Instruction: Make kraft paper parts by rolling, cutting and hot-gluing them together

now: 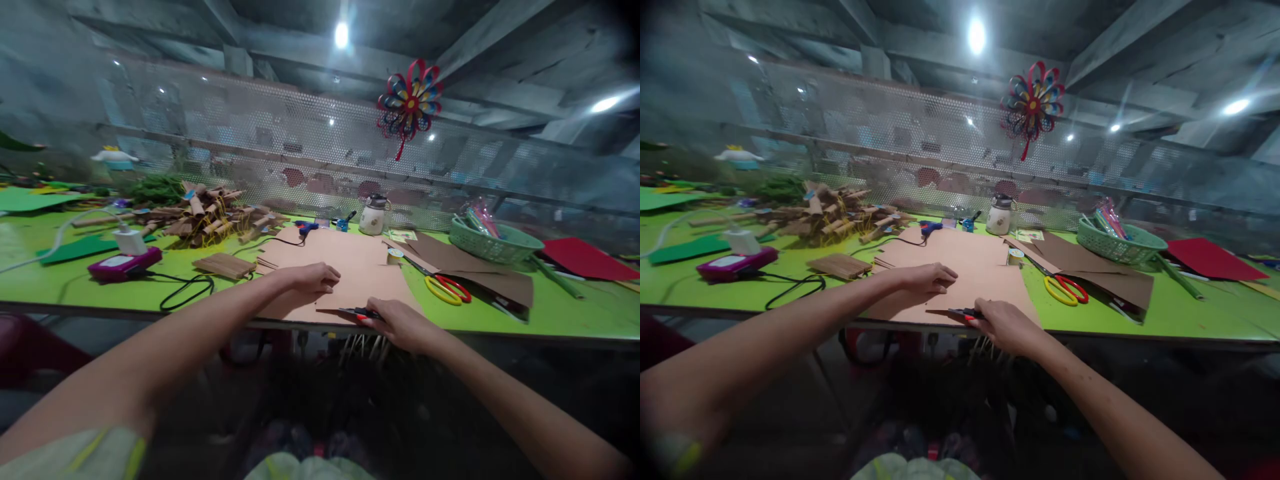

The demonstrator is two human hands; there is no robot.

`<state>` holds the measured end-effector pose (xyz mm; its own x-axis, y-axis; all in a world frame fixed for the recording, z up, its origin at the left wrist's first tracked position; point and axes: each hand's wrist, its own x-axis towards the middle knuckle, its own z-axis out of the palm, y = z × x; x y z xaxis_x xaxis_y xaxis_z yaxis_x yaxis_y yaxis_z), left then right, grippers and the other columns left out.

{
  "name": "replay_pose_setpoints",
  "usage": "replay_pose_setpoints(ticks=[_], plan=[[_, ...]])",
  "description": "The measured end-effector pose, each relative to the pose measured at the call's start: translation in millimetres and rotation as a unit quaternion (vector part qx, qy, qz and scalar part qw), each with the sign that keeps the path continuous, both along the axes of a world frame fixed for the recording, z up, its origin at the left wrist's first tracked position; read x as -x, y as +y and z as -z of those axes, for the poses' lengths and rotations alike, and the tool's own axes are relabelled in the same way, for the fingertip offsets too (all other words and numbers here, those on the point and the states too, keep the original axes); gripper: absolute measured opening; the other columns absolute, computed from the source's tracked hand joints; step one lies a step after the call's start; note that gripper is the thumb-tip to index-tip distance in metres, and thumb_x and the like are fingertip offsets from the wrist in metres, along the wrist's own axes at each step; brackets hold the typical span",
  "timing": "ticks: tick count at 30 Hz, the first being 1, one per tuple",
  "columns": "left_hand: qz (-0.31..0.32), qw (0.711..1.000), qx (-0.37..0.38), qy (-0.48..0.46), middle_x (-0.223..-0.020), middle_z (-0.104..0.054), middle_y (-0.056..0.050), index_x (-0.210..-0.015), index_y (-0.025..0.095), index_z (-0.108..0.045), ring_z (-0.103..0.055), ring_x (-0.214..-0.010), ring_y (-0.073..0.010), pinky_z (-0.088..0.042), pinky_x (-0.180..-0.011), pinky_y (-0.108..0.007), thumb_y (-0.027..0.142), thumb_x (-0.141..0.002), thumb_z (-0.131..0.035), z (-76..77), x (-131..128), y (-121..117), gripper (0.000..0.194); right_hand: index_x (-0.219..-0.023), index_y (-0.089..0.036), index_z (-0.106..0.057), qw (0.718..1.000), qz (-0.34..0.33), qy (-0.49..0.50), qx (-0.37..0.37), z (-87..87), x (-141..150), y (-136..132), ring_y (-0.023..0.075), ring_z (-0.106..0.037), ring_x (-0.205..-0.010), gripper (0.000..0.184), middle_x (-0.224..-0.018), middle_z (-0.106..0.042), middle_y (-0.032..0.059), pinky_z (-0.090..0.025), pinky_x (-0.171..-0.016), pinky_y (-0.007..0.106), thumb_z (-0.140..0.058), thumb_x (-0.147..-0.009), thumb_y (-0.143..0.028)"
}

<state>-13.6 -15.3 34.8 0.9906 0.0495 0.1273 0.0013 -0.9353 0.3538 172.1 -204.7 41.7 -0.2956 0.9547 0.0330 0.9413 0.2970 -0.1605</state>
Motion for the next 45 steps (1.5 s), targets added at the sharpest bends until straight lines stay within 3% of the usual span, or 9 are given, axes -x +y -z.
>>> replay_pose_setpoints(ticks=[8, 20, 27, 31, 35, 37, 39, 42, 45], plan=[[0.017, 1.000, -0.002, -0.013, -0.064, -0.038, 0.002, -0.060, 0.019, -0.033, -0.035, -0.056, -0.0098, -0.031, -0.057, -0.023, 0.008, -0.075, -0.048, 4.1, 1, 3, 0.024, -0.090, -0.019, -0.049, 0.999, -0.023, 0.033, 0.003, 2.4, -4, -13, 0.0163, -0.053, -0.071, 0.020, -0.083, -0.063, 0.0067, -0.029, -0.059, 0.024, -0.037, -0.094, -0.035], [0.019, 0.999, -0.016, -0.028, -0.067, -0.043, 0.001, -0.061, 0.019, -0.040, -0.039, -0.060, -0.0115, -0.033, -0.060, -0.023, 0.010, -0.075, -0.050, 9.1, 1, 6, 0.020, -0.088, -0.019, -0.047, 0.999, -0.031, 0.017, -0.007, 1.8, 8, -3, 0.0167, -0.053, -0.071, 0.018, -0.083, -0.063, 0.0063, -0.031, -0.060, 0.024, -0.039, -0.093, -0.035], [0.002, 0.999, -0.031, -0.028, -0.064, -0.043, 0.002, -0.060, 0.018, -0.040, -0.036, -0.057, -0.0103, -0.032, -0.058, -0.023, 0.009, -0.076, -0.049, 9.2, 2, 5, 0.021, -0.094, -0.018, -0.054, 0.988, -0.093, 0.117, 0.028, -13.1, 14, -20, 0.0159, -0.053, -0.075, 0.025, -0.087, -0.063, 0.0055, -0.037, -0.066, 0.025, -0.044, -0.090, -0.041], [-0.031, 0.997, -0.066, -0.021, -0.067, -0.050, 0.000, -0.061, 0.017, -0.046, -0.043, -0.061, -0.0108, -0.035, -0.063, -0.022, 0.013, -0.077, -0.052, 11.0, 1, 3, 0.018, -0.092, -0.017, -0.055, 0.976, -0.030, 0.213, -0.026, -19.4, -4, -15, 0.0144, -0.053, -0.072, 0.026, -0.082, -0.062, 0.0038, -0.040, -0.065, 0.025, -0.044, -0.090, -0.041], [-0.094, 0.987, -0.116, -0.049, -0.075, -0.058, -0.003, -0.066, 0.016, -0.054, -0.049, -0.070, -0.0129, -0.036, -0.075, -0.025, 0.026, -0.081, -0.056, 14.7, -3, -5, 0.018, -0.094, -0.017, -0.053, 0.950, 0.121, 0.254, -0.136, -4.2, -61, 5, 0.0137, -0.050, -0.058, 0.032, -0.069, -0.056, 0.0008, -0.038, -0.056, 0.025, -0.045, -0.087, -0.047], [-0.126, 0.980, -0.138, -0.063, -0.079, -0.061, -0.005, -0.069, 0.015, -0.057, -0.052, -0.073, -0.0148, -0.036, -0.079, -0.028, 0.034, -0.082, -0.055, 18.0, -5, -11, 0.023, -0.090, -0.016, -0.053, 0.933, 0.232, 0.206, -0.181, 9.3, -91, 15, 0.0153, -0.049, -0.055, 0.033, -0.061, -0.053, -0.0002, -0.036, -0.053, 0.026, -0.046, -0.085, -0.048], [-0.156, 0.972, -0.158, -0.073, -0.080, -0.063, -0.007, -0.071, 0.015, -0.059, -0.053, -0.076, -0.0172, -0.036, -0.081, -0.030, 0.037, -0.083, -0.054, 22.0, -5, -19, 0.026, -0.090, -0.016, -0.055, 0.928, 0.295, 0.132, -0.182, 23.0, -114, 22, 0.0176, -0.052, -0.058, 0.033, -0.064, -0.056, 0.0025, -0.036, -0.055, 0.027, -0.049, -0.083, -0.048], [-0.190, 0.961, -0.173, -0.098, -0.082, -0.063, -0.010, -0.073, 0.014, -0.061, -0.054, -0.083, -0.0199, -0.037, -0.082, -0.032, 0.036, -0.086, -0.049, 26.5, -3, -30, 0.028, -0.092, -0.016, -0.058, 0.933, 0.314, 0.050, -0.171, 38.8, -132, 26, 0.0213, -0.056, -0.070, 0.032, -0.077, -0.063, 0.0081, -0.040, -0.062, 0.030, -0.047, -0.084, -0.045], [-0.217, 0.954, -0.175, -0.112, -0.084, -0.063, -0.011, -0.075, 0.014, -0.062, -0.054, -0.088, -0.0209, -0.039, -0.082, -0.032, 0.034, -0.088, -0.045, 27.0, -1, -40, 0.030, -0.094, -0.014, -0.061, 0.933, 0.287, -0.025, -0.214, 44.5, -134, 27, 0.0262, -0.054, -0.089, 0.029, -0.092, -0.063, 0.0135, -0.041, -0.076, 0.036, -0.050, -0.085, -0.039]])
